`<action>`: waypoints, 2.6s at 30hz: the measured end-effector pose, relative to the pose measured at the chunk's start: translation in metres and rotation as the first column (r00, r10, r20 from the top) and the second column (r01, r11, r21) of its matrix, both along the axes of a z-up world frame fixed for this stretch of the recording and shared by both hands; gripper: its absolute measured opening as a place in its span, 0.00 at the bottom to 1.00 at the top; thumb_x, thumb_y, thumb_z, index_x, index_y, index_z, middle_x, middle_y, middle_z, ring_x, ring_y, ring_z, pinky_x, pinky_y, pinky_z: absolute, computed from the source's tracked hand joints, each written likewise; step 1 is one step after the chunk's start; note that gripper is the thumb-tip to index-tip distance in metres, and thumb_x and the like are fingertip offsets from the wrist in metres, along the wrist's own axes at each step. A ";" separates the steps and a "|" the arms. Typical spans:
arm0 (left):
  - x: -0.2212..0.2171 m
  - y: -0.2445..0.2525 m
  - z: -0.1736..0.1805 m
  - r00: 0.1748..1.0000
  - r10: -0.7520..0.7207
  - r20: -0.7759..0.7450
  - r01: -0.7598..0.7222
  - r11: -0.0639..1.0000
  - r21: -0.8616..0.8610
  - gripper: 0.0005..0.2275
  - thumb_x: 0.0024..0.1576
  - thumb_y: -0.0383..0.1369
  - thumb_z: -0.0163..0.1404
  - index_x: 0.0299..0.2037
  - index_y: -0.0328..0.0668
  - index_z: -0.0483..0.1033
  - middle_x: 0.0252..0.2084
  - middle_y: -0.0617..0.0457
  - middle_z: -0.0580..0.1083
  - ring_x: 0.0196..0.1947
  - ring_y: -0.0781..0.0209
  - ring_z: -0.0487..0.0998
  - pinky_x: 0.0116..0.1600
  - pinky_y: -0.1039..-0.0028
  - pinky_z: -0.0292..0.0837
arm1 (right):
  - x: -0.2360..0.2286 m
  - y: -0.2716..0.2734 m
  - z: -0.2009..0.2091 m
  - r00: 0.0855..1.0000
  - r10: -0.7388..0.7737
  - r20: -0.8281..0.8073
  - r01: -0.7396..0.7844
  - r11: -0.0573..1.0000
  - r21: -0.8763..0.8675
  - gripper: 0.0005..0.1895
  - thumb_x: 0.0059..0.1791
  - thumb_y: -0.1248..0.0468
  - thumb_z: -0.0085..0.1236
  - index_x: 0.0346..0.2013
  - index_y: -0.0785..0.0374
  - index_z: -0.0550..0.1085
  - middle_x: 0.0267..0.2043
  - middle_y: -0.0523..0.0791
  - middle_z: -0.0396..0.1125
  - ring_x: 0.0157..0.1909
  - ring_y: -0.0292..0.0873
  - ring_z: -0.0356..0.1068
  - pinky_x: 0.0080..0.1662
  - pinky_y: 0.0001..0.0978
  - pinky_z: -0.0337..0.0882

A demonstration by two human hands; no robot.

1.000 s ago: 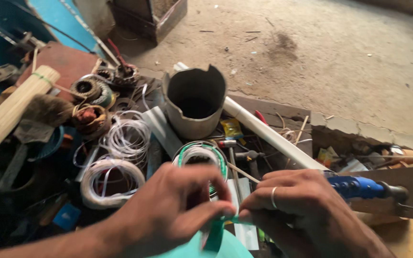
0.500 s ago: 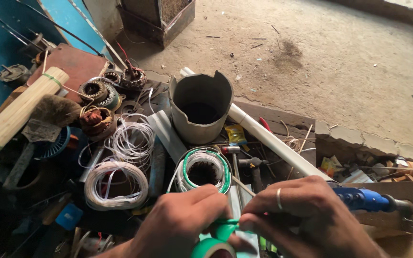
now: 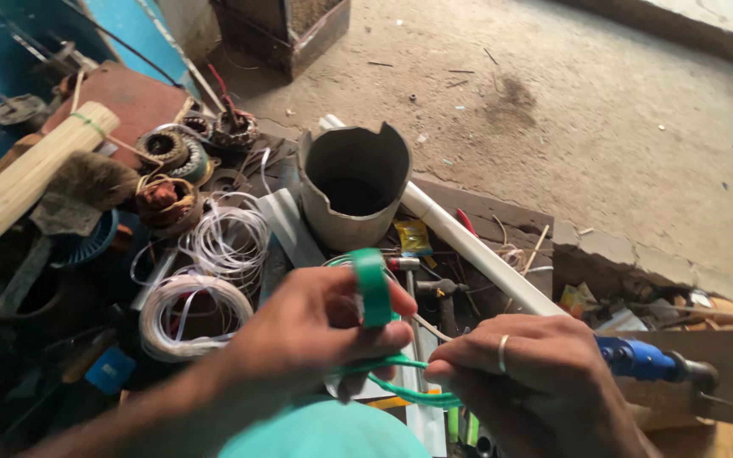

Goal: The person wraps green electrical tape around the ends of several green wires held in their hands. They repeatedly pull and wrap the tape to cover the wire ends, then cut the tape and continue wrapping additional wire ends.

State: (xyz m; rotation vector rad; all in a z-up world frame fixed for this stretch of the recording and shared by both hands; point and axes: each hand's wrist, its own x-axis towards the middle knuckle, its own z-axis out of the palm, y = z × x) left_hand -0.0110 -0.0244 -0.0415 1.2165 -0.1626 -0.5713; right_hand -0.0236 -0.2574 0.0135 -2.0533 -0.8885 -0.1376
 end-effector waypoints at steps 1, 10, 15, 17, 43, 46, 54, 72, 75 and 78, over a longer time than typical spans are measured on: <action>0.009 0.000 -0.008 0.972 -0.104 -0.212 0.105 0.994 -0.004 0.14 0.54 0.31 0.60 0.47 0.31 0.78 0.25 0.51 0.78 0.23 0.65 0.79 0.21 0.76 0.69 | 0.000 -0.002 -0.001 1.000 0.027 -0.011 -0.027 0.999 -0.038 0.05 0.45 0.68 0.68 0.29 0.63 0.78 0.21 0.43 0.71 0.22 0.34 0.73 0.26 0.26 0.66; 0.009 -0.004 0.038 0.954 -0.277 0.118 0.194 0.864 0.466 0.16 0.53 0.34 0.57 0.51 0.43 0.76 0.20 0.49 0.79 0.17 0.68 0.78 0.22 0.76 0.70 | 0.007 -0.035 0.004 0.961 0.002 -0.275 -0.061 0.977 -0.206 0.01 0.47 0.65 0.69 0.33 0.57 0.83 0.24 0.38 0.74 0.27 0.33 0.72 0.27 0.28 0.66; 0.003 -0.003 0.054 0.765 -0.270 0.585 0.047 0.929 0.367 0.05 0.58 0.31 0.56 0.39 0.37 0.81 0.31 0.50 0.80 0.34 0.61 0.82 0.40 0.71 0.76 | 0.009 -0.039 0.013 0.934 0.002 -0.357 -0.076 0.979 -0.192 0.02 0.49 0.65 0.62 0.34 0.61 0.78 0.27 0.40 0.75 0.28 0.33 0.74 0.30 0.26 0.72; 0.004 -0.002 0.049 0.663 -0.302 0.685 0.024 0.923 0.383 0.05 0.58 0.29 0.56 0.39 0.37 0.79 0.33 0.49 0.79 0.37 0.56 0.82 0.42 0.69 0.75 | 0.006 -0.032 0.013 0.928 -0.005 -0.373 -0.062 0.984 -0.167 0.03 0.49 0.65 0.63 0.35 0.61 0.79 0.27 0.40 0.76 0.29 0.33 0.75 0.31 0.28 0.70; 0.017 0.002 -0.003 0.865 -0.461 -0.196 0.390 0.865 -0.315 0.15 0.57 0.34 0.64 0.41 0.30 0.72 0.26 0.47 0.73 0.20 0.60 0.75 0.23 0.71 0.70 | 0.001 -0.020 -0.008 0.988 -0.016 -0.151 -0.017 0.977 -0.214 0.10 0.47 0.64 0.71 0.25 0.55 0.76 0.17 0.36 0.65 0.19 0.29 0.66 0.24 0.26 0.62; 0.022 -0.002 0.001 0.823 -0.506 -0.259 0.532 0.846 0.037 0.13 0.53 0.36 0.60 0.41 0.41 0.71 0.21 0.47 0.74 0.13 0.62 0.73 0.18 0.72 0.68 | 0.002 -0.030 -0.013 0.975 0.025 -0.219 -0.074 0.972 -0.222 0.08 0.46 0.62 0.72 0.25 0.53 0.78 0.16 0.35 0.66 0.19 0.28 0.68 0.23 0.27 0.62; 0.017 0.001 0.052 0.786 -0.360 0.502 0.098 0.875 0.475 0.09 0.58 0.38 0.56 0.42 0.42 0.81 0.24 0.51 0.78 0.23 0.62 0.80 0.30 0.70 0.74 | 0.012 -0.039 0.014 0.968 0.057 -0.243 -0.103 0.978 -0.179 0.03 0.48 0.65 0.63 0.35 0.58 0.77 0.24 0.38 0.71 0.24 0.30 0.70 0.27 0.27 0.68; 0.029 0.010 0.036 0.613 -0.471 0.635 0.323 0.882 0.343 0.09 0.50 0.31 0.58 0.39 0.37 0.75 0.32 0.49 0.74 0.33 0.57 0.77 0.39 0.69 0.72 | 0.012 -0.003 0.036 0.898 0.016 -0.441 -0.065 0.993 -0.096 0.05 0.48 0.67 0.63 0.29 0.65 0.77 0.19 0.42 0.68 0.22 0.34 0.66 0.26 0.31 0.64; 0.015 -0.001 0.020 0.545 -0.265 0.796 0.010 0.951 0.310 0.10 0.51 0.33 0.62 0.35 0.39 0.74 0.31 0.50 0.73 0.32 0.58 0.78 0.37 0.69 0.73 | 0.010 -0.005 0.035 0.859 -0.176 -0.481 0.046 0.962 -0.270 0.09 0.47 0.65 0.67 0.24 0.66 0.79 0.14 0.44 0.65 0.20 0.35 0.60 0.24 0.34 0.58; 0.005 -0.009 0.008 0.407 0.043 0.913 -0.307 0.947 0.092 0.10 0.48 0.32 0.62 0.36 0.39 0.77 0.32 0.48 0.74 0.32 0.59 0.81 0.36 0.71 0.77 | 0.010 -0.008 0.032 0.870 -0.030 -0.491 0.005 0.999 -0.052 0.09 0.48 0.66 0.63 0.24 0.66 0.76 0.18 0.41 0.68 0.21 0.32 0.66 0.25 0.30 0.60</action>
